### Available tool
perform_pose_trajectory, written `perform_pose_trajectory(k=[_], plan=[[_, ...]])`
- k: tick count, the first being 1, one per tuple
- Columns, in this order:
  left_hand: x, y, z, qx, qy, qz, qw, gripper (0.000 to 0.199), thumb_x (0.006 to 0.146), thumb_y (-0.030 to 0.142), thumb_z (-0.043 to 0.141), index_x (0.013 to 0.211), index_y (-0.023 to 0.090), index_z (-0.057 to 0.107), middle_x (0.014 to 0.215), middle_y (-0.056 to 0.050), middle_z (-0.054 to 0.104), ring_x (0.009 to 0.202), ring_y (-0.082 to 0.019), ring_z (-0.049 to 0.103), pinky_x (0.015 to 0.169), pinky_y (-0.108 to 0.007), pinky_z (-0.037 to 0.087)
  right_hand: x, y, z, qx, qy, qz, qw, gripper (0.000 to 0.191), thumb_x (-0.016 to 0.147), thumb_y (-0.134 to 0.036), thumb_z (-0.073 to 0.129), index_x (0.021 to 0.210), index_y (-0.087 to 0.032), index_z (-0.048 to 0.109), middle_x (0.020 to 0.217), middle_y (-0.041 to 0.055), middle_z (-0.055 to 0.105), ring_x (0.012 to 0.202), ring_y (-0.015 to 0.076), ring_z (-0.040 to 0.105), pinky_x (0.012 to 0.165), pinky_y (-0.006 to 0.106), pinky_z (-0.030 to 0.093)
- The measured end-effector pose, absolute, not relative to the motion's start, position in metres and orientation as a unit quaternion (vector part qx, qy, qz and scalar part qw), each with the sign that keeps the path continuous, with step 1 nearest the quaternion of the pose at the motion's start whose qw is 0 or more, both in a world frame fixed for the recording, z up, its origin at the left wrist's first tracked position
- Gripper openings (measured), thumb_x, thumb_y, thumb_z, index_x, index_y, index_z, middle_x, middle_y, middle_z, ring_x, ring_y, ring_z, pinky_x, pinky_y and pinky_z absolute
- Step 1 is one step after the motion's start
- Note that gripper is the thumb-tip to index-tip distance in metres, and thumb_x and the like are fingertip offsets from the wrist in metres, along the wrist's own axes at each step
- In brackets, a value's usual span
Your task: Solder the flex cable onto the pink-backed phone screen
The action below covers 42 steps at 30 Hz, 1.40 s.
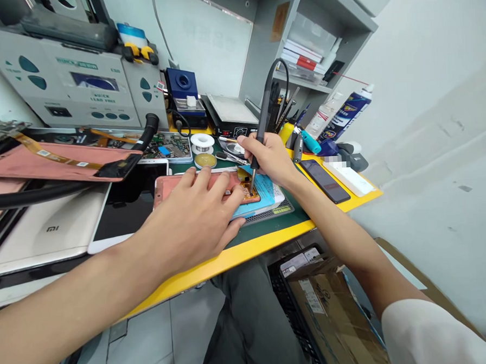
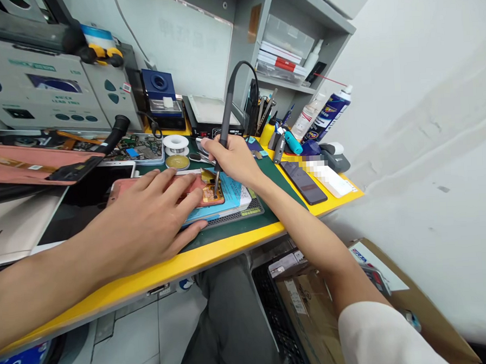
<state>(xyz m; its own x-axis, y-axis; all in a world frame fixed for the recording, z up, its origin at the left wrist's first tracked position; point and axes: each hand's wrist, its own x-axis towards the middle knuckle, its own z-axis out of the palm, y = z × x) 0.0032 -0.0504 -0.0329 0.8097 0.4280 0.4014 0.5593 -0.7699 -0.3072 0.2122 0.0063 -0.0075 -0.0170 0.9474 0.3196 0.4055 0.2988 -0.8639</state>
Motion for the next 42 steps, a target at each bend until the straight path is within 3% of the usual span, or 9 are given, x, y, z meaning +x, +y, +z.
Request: perform_pose_trajectory(k=[25, 30, 42], plan=[[0.004, -0.0505, -0.03, -0.93, -0.269, -0.136, 0.211, 0.051, 0.102, 0.048, 0.04, 0.13, 0.011, 0.059, 0.128, -0.022, 0.063, 0.115, -0.045, 0.064, 0.094, -0.059, 0.057, 0.2124, 0.0027, -0.005, -0.543, -0.651, 0.288, 0.445, 0.044, 0.093, -0.056, 0.068, 0.071, -0.021, 0.052, 0.053, -0.0047, 0.039, 0.047, 0.0095, 0.038, 0.042, 0.023, 0.029], [0.0031, -0.0514, -0.0292, -0.932, -0.273, -0.132, 0.196, 0.05, 0.102, 0.048, 0.041, 0.13, 0.012, 0.06, 0.133, -0.025, 0.062, 0.118, -0.046, 0.062, 0.095, -0.06, 0.055, 0.2129, 0.0018, -0.0047, -0.559, -0.645, 0.287, 0.436, 0.039, 0.094, -0.054, 0.066, 0.075, -0.022, 0.055, 0.056, -0.0027, 0.042, 0.05, 0.0114, 0.041, 0.042, 0.024, 0.033], [0.0032, -0.0518, -0.0286, -0.934, -0.276, -0.127, 0.188, 0.051, 0.102, 0.048, 0.042, 0.13, 0.011, 0.061, 0.134, -0.025, 0.061, 0.119, -0.046, 0.062, 0.094, -0.059, 0.055, 0.2128, -0.0001, -0.0038, -0.529, -0.661, 0.287, 0.447, 0.042, 0.098, -0.046, 0.062, 0.065, -0.021, 0.053, 0.053, -0.0035, 0.042, 0.042, 0.0081, 0.035, 0.039, 0.024, 0.028]])
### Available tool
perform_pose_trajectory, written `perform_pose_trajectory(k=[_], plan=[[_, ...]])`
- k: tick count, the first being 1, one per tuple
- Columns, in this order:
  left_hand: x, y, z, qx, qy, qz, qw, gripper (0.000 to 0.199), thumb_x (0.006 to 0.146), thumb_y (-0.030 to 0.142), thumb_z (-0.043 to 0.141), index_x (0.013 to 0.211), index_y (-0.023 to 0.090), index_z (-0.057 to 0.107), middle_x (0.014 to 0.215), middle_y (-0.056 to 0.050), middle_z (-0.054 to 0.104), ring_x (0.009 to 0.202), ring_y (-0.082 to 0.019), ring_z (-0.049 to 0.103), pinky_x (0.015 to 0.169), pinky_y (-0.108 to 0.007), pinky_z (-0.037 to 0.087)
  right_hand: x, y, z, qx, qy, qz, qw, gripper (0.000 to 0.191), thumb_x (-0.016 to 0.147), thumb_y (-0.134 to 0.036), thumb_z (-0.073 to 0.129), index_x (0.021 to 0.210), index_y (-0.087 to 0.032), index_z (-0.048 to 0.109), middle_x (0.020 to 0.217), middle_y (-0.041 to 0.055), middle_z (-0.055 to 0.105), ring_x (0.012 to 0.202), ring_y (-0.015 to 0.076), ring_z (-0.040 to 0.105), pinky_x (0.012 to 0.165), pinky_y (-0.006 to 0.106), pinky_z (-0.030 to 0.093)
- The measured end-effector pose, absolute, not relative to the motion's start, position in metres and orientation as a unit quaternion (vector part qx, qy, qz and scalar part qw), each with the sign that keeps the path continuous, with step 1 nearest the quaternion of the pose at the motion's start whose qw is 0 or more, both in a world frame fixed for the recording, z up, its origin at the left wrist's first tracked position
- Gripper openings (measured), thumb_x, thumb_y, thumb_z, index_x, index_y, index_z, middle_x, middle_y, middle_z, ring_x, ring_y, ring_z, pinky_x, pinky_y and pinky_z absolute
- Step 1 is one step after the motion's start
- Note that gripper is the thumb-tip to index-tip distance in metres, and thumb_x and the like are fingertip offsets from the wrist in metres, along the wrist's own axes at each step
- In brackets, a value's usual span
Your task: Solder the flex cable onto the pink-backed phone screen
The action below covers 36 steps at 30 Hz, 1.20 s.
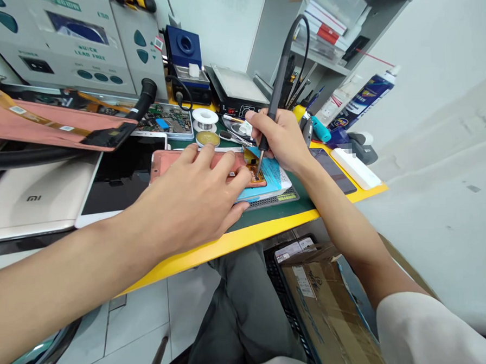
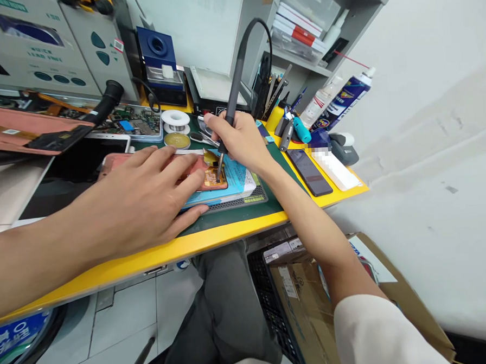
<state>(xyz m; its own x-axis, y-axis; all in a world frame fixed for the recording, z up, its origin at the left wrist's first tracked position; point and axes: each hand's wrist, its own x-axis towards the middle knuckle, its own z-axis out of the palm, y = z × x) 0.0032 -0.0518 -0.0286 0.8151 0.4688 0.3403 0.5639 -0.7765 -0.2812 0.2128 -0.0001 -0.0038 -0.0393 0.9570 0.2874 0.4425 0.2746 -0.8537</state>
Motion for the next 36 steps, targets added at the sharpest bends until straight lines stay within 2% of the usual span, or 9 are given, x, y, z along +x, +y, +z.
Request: perform_pose_trajectory(k=[5, 13, 25, 32, 36], plan=[[0.0035, -0.0519, -0.0291, -0.933, -0.278, -0.123, 0.192, 0.051, 0.102, 0.049, 0.041, 0.13, 0.012, 0.06, 0.134, -0.024, 0.061, 0.119, -0.045, 0.062, 0.095, -0.058, 0.055, 0.2128, 0.0004, -0.0043, -0.527, -0.661, 0.291, 0.448, 0.04, 0.097, -0.044, 0.062, 0.065, -0.021, 0.054, 0.053, -0.0033, 0.043, 0.043, 0.0081, 0.035, 0.039, 0.025, 0.028], [0.0038, -0.0515, -0.0293, -0.932, -0.276, -0.124, 0.198, 0.05, 0.102, 0.049, 0.04, 0.13, 0.012, 0.06, 0.133, -0.024, 0.061, 0.118, -0.044, 0.062, 0.094, -0.058, 0.055, 0.2132, 0.0027, -0.006, -0.558, -0.638, 0.297, 0.44, 0.045, 0.093, -0.057, 0.068, 0.07, -0.022, 0.051, 0.057, -0.003, 0.041, 0.048, 0.0098, 0.037, 0.042, 0.024, 0.032], [0.0035, -0.0516, -0.029, -0.933, -0.276, -0.117, 0.198, 0.05, 0.103, 0.049, 0.038, 0.128, 0.011, 0.058, 0.135, -0.025, 0.059, 0.118, -0.046, 0.062, 0.093, -0.059, 0.055, 0.2119, -0.0003, -0.0037, -0.537, -0.664, 0.279, 0.44, 0.04, 0.098, -0.043, 0.06, 0.067, -0.02, 0.053, 0.053, -0.003, 0.042, 0.044, 0.0081, 0.036, 0.041, 0.024, 0.029], [0.0042, -0.0511, -0.0289, -0.934, -0.28, -0.112, 0.192, 0.052, 0.103, 0.051, 0.036, 0.13, 0.012, 0.058, 0.141, -0.024, 0.057, 0.119, -0.045, 0.061, 0.093, -0.059, 0.054, 0.2102, -0.0024, -0.0009, -0.569, -0.648, 0.27, 0.428, 0.04, 0.097, -0.046, 0.065, 0.068, -0.02, 0.054, 0.056, -0.0025, 0.045, 0.047, 0.0086, 0.038, 0.043, 0.024, 0.032], [0.0045, -0.0509, -0.0294, -0.934, -0.285, -0.109, 0.184, 0.054, 0.103, 0.05, 0.033, 0.133, 0.013, 0.058, 0.141, -0.023, 0.058, 0.12, -0.045, 0.06, 0.092, -0.058, 0.054, 0.2095, -0.0021, -0.0017, -0.534, -0.654, 0.288, 0.453, 0.039, 0.098, -0.039, 0.063, 0.065, -0.02, 0.054, 0.051, -0.0043, 0.042, 0.04, 0.008, 0.035, 0.037, 0.026, 0.025]])
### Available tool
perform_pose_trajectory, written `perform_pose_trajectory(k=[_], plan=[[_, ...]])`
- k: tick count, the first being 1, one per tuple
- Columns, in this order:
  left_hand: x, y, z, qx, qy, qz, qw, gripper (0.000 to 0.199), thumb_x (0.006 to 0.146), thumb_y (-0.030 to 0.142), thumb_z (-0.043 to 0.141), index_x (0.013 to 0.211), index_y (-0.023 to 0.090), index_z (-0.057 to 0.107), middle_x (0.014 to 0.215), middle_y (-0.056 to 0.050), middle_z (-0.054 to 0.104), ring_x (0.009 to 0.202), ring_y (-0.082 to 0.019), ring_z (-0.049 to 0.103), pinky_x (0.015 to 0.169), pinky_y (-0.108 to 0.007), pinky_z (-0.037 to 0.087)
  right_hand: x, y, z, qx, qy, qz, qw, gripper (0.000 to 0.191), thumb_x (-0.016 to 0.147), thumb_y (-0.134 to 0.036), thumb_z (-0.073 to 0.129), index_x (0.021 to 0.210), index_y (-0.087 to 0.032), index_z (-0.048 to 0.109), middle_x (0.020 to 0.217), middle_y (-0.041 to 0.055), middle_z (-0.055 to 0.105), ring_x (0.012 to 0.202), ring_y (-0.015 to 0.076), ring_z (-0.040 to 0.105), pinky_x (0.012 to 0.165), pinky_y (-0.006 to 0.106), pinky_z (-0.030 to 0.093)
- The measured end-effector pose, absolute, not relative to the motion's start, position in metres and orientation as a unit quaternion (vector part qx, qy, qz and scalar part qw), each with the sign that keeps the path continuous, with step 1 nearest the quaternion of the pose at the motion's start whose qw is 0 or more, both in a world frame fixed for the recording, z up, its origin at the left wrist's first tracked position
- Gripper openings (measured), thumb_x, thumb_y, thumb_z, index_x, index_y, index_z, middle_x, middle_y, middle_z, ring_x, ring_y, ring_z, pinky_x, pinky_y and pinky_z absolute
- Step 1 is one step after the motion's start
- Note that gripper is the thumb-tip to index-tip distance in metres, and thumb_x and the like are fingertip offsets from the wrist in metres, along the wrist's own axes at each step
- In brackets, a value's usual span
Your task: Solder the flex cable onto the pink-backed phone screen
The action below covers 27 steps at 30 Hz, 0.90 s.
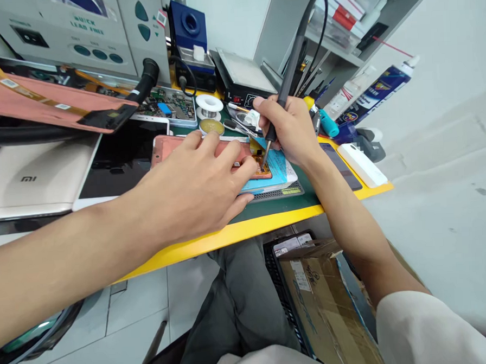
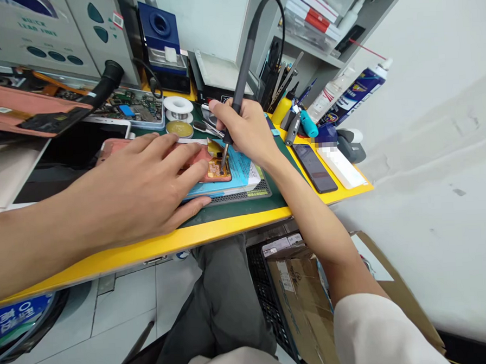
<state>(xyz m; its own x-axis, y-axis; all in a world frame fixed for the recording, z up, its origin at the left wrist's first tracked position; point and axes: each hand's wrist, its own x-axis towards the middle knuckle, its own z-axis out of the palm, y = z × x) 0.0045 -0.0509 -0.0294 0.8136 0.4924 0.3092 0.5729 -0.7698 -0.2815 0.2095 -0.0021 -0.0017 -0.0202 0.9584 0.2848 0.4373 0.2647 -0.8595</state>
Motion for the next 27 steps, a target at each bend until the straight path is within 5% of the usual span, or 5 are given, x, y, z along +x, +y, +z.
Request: perform_pose_trajectory(k=[14, 22, 27], plan=[[0.0044, -0.0508, -0.0284, -0.939, -0.285, -0.119, 0.151, 0.05, 0.103, 0.045, 0.037, 0.136, 0.014, 0.058, 0.135, -0.023, 0.061, 0.121, -0.046, 0.06, 0.094, -0.061, 0.052, 0.2103, -0.0018, -0.0022, -0.538, -0.656, 0.28, 0.449, 0.043, 0.094, -0.05, 0.069, 0.062, -0.025, 0.054, 0.052, -0.0014, 0.042, 0.041, 0.0122, 0.035, 0.039, 0.032, 0.022], [0.0039, -0.0505, -0.0312, -0.935, -0.277, -0.14, 0.172, 0.05, 0.102, 0.049, 0.041, 0.133, 0.014, 0.059, 0.129, -0.02, 0.064, 0.119, -0.043, 0.063, 0.093, -0.058, 0.054, 0.2077, -0.0035, -0.0022, -0.53, -0.657, 0.277, 0.459, 0.039, 0.097, -0.037, 0.061, 0.061, -0.023, 0.053, 0.046, -0.004, 0.041, 0.036, 0.0098, 0.033, 0.038, 0.03, 0.017], [0.0029, -0.05, -0.0343, -0.932, -0.27, -0.178, 0.163, 0.046, 0.101, 0.047, 0.044, 0.129, 0.015, 0.063, 0.127, -0.019, 0.067, 0.119, -0.041, 0.064, 0.094, -0.056, 0.053, 0.2059, -0.0065, -0.0025, -0.532, -0.661, 0.27, 0.455, 0.039, 0.095, -0.043, 0.065, 0.062, -0.025, 0.055, 0.049, -0.0032, 0.044, 0.039, 0.0124, 0.033, 0.041, 0.032, 0.02]])
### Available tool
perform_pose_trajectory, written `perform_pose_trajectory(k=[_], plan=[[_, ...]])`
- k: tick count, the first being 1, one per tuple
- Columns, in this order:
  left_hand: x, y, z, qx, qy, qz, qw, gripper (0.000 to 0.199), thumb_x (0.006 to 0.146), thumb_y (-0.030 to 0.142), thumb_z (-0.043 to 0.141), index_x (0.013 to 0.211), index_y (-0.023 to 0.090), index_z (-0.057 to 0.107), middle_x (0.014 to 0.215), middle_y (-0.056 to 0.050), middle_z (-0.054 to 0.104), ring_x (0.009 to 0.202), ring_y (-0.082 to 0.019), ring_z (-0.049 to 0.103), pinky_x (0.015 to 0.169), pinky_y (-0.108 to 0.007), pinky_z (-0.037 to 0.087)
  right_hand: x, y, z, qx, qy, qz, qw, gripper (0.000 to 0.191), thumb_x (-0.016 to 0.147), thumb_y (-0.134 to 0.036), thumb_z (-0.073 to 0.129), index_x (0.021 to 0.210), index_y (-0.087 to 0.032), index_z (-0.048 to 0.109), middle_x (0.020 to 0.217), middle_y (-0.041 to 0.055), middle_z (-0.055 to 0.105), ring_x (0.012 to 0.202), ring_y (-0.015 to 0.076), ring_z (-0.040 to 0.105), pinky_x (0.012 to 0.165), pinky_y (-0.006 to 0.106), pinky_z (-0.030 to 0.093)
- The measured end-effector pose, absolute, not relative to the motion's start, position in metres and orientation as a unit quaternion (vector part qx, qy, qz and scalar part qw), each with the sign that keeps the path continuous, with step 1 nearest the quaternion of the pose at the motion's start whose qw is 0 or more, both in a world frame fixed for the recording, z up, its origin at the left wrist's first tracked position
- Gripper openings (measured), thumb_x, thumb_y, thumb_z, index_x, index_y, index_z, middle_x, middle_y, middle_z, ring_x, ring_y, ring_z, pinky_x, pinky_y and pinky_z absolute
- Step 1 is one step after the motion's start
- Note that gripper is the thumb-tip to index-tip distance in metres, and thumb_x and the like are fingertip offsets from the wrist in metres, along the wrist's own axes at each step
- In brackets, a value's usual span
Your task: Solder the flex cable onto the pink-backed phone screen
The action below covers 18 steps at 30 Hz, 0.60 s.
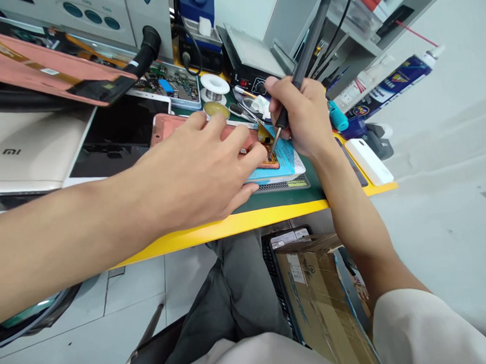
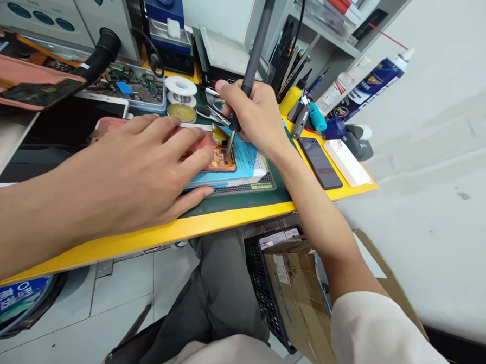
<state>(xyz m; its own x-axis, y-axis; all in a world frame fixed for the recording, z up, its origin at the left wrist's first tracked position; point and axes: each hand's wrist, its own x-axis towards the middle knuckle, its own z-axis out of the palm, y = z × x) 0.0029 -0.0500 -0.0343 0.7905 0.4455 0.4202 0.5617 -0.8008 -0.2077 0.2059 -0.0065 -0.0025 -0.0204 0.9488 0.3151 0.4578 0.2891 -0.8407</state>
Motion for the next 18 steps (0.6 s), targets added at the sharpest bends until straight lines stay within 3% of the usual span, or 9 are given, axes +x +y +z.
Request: perform_pose_trajectory(k=[12, 18], plan=[[0.004, -0.0495, -0.0341, -0.932, -0.275, -0.164, 0.169, 0.049, 0.102, 0.048, 0.041, 0.13, 0.013, 0.059, 0.124, -0.018, 0.065, 0.119, -0.041, 0.062, 0.094, -0.058, 0.054, 0.2069, -0.0053, -0.0019, -0.534, -0.661, 0.252, 0.464, 0.041, 0.094, -0.043, 0.064, 0.059, -0.025, 0.053, 0.046, -0.0043, 0.041, 0.036, 0.0112, 0.034, 0.037, 0.03, 0.019], [0.004, -0.0477, -0.0346, -0.931, -0.274, -0.137, 0.198, 0.054, 0.105, 0.051, 0.033, 0.13, 0.009, 0.055, 0.121, -0.017, 0.061, 0.118, -0.042, 0.061, 0.092, -0.058, 0.056, 0.207, -0.0058, -0.0016, -0.529, -0.66, 0.251, 0.47, 0.048, 0.09, -0.054, 0.071, 0.057, -0.026, 0.051, 0.046, -0.003, 0.04, 0.036, 0.0118, 0.032, 0.036, 0.03, 0.019]])
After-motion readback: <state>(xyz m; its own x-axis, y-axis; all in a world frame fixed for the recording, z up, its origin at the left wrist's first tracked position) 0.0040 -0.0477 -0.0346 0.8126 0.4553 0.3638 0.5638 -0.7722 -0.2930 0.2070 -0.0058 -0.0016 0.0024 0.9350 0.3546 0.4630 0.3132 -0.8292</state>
